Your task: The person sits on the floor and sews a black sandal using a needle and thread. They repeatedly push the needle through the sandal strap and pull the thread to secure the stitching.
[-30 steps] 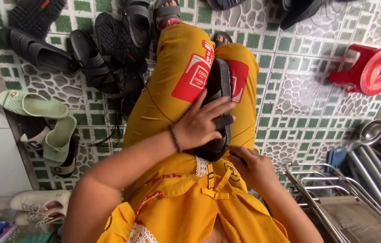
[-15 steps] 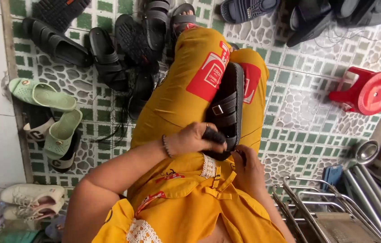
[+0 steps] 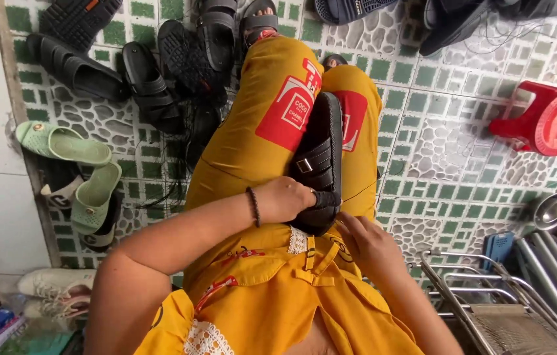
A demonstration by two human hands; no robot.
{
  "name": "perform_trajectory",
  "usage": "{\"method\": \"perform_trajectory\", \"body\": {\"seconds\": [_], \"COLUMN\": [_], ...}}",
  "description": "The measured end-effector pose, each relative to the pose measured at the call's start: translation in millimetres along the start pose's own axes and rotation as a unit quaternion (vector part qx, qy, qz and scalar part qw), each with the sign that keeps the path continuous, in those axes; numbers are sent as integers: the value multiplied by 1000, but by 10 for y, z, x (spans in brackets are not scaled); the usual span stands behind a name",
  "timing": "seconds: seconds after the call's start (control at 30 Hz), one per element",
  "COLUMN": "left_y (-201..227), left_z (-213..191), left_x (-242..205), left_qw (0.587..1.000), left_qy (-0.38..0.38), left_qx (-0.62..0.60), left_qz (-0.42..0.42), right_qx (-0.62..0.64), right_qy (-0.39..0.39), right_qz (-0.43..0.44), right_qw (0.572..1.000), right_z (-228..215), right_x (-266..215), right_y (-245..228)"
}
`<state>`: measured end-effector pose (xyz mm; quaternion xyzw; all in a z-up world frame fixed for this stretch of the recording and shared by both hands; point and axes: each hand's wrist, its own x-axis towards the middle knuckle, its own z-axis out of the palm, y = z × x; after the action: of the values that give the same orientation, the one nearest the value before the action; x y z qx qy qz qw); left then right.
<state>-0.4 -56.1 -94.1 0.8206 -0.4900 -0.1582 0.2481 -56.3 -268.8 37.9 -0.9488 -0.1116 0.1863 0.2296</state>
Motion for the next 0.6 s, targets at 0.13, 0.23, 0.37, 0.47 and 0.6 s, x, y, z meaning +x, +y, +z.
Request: {"method": "perform_trajectory", "body": {"seconds": [0.13,0.23,0.37,0.47,0.6], "left_y": [84,179,78,-104,-23], "left_z": [-282,-532,-867,-1389,-929], "left_x": [171,189,-3,-64,46], "left_qw": [993,980,916,860,861], "left_qy": [85,126,353,450,441], "left_qx": [-75,-155,-137,-50,-124], "left_qz": [-18,-24,-133,-237,-220], "right_qx": [-137,-120,354,450,461], "right_qy": [-173,-230,-87,166,196], "right_qz": [179,374,194,148,159], "right_qw": [959,890,911,865,851], "right_z": [-664,-683,-62,391,437], "right_x": [-123,-348,-779,-624,-231], "right_y": [230,444,650,620,218]}}
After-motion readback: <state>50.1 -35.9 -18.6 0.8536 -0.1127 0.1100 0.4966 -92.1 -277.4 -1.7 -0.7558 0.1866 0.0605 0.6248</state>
